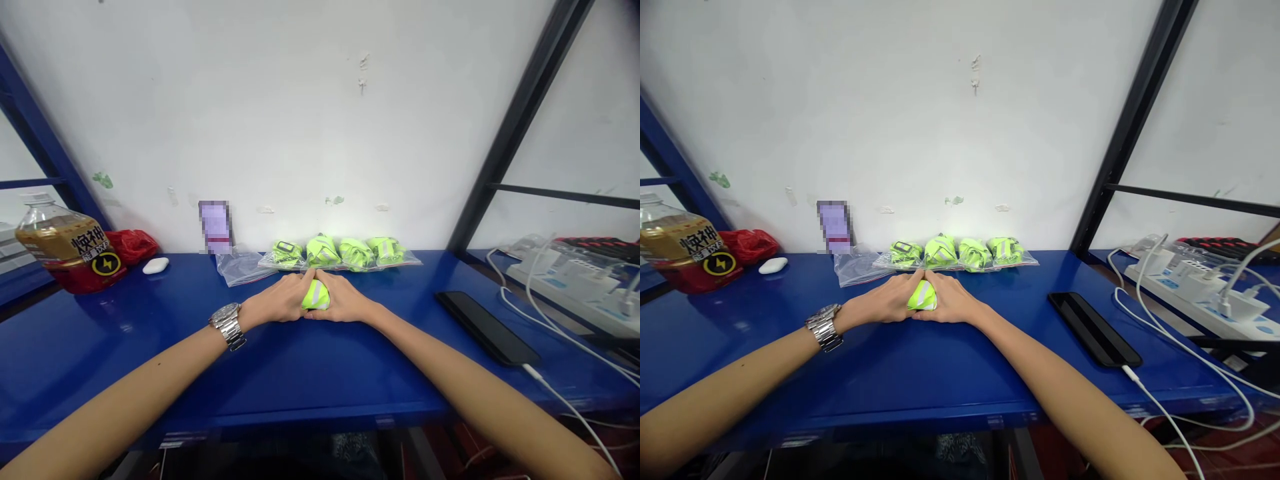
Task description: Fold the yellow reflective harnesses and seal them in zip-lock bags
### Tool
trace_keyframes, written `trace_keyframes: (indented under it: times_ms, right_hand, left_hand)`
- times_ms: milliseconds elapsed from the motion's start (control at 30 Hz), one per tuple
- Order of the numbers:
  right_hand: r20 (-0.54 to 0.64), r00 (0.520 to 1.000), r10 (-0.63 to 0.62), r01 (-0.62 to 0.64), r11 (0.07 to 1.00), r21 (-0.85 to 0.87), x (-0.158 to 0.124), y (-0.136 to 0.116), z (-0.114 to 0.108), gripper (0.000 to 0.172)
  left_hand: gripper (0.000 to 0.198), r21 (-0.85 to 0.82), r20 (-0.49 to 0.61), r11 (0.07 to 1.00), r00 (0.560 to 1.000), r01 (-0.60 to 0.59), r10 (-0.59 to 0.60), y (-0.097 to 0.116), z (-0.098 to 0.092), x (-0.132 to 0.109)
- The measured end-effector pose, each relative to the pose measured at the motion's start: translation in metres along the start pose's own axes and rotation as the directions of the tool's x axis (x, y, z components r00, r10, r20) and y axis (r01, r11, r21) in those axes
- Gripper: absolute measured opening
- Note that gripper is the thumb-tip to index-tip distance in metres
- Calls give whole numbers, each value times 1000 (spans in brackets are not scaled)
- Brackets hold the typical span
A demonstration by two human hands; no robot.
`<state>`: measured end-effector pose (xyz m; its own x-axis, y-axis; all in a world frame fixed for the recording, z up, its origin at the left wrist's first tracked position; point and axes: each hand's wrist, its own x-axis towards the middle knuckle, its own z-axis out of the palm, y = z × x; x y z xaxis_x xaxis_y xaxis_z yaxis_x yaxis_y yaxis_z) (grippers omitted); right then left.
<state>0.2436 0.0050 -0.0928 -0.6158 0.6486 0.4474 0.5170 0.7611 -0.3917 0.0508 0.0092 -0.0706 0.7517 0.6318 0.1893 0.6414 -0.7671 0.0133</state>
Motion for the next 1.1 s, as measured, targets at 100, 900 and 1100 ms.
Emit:
trace_keyframes:
  times_ms: [100, 900, 1100]
  right_hand:
    - [-112, 994, -5, 1, 999, -36, 0, 1, 3, 38]
    - [-694, 676, 249, 91, 906, 413, 11, -45, 7, 40]
    - [-675, 667, 315, 191, 804, 563, 13, -52, 15, 40]
  left_hand:
    - [38, 53, -106, 998, 994, -25, 30, 0, -1, -2]
    - [45, -828, -560, 340, 651, -446, -512, 46, -10, 25]
    - [54, -876, -461, 129, 725, -465, -511, 62, -16, 21]
